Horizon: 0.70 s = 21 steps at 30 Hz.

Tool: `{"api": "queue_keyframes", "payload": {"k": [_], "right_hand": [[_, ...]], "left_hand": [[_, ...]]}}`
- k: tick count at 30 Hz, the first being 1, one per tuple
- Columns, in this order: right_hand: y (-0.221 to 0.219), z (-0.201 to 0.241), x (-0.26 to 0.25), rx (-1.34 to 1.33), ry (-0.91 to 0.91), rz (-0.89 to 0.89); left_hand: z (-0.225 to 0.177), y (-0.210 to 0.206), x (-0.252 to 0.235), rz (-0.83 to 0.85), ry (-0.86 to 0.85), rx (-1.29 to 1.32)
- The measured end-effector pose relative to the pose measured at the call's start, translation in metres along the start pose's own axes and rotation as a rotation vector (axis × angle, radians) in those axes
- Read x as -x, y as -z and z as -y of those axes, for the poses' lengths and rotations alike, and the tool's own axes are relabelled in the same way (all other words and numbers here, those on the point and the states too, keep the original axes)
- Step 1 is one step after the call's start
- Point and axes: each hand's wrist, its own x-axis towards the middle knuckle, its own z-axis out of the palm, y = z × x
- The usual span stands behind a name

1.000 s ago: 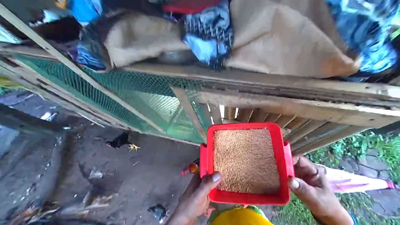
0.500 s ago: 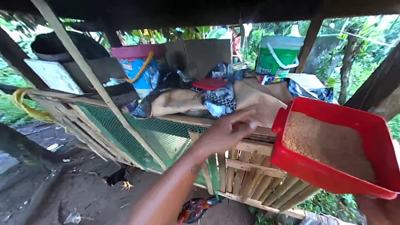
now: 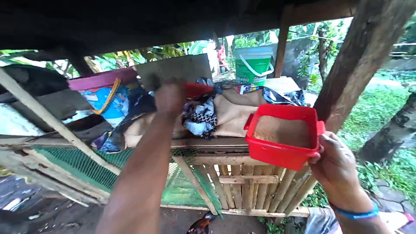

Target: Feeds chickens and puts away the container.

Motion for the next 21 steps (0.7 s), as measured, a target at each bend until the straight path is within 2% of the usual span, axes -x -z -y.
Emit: {"api": "queue_keyframes", "payload": {"k": [3, 5, 7, 8, 11, 13, 17, 21], "right_hand": [[-0.002, -0.008, -0.005, -0.021, -0.023, -0.030], [-0.005, -0.009, -0.006, -0.009, -0.030, -0.051], [-0.009, -0.010, -0.005, 0.004, -0.033, -0.069], [-0.009, -0.010, -0.005, -0.004, -0.032, -0.071], [-0.010, -0.009, -0.005, -0.027, -0.047, -0.067], [-0.010, -0.008, -0.005, -0.034, -0.061, -0.064], [-0.010, -0.005, -0.007, -0.033, -0.078, -0.044], [-0.008, -0.005, -0.009, -0.038, -0.079, -0.018]], "left_hand": [[-0.031, 0.064, -0.005, -0.263, -0.004, 0.273], [-0.060, 0.095, -0.005, -0.309, -0.036, 0.432], [-0.096, 0.102, -0.001, -0.196, -0.035, 0.579], [-0.114, 0.098, 0.001, -0.081, -0.020, 0.651], [-0.160, 0.063, 0.008, 0.335, -0.049, 0.762], [-0.183, 0.036, 0.010, 0.525, -0.083, 0.726], [-0.212, 0.015, 0.011, 0.613, -0.029, 0.658], [-0.220, 0.008, 0.015, 0.595, -0.111, 0.557]]}}
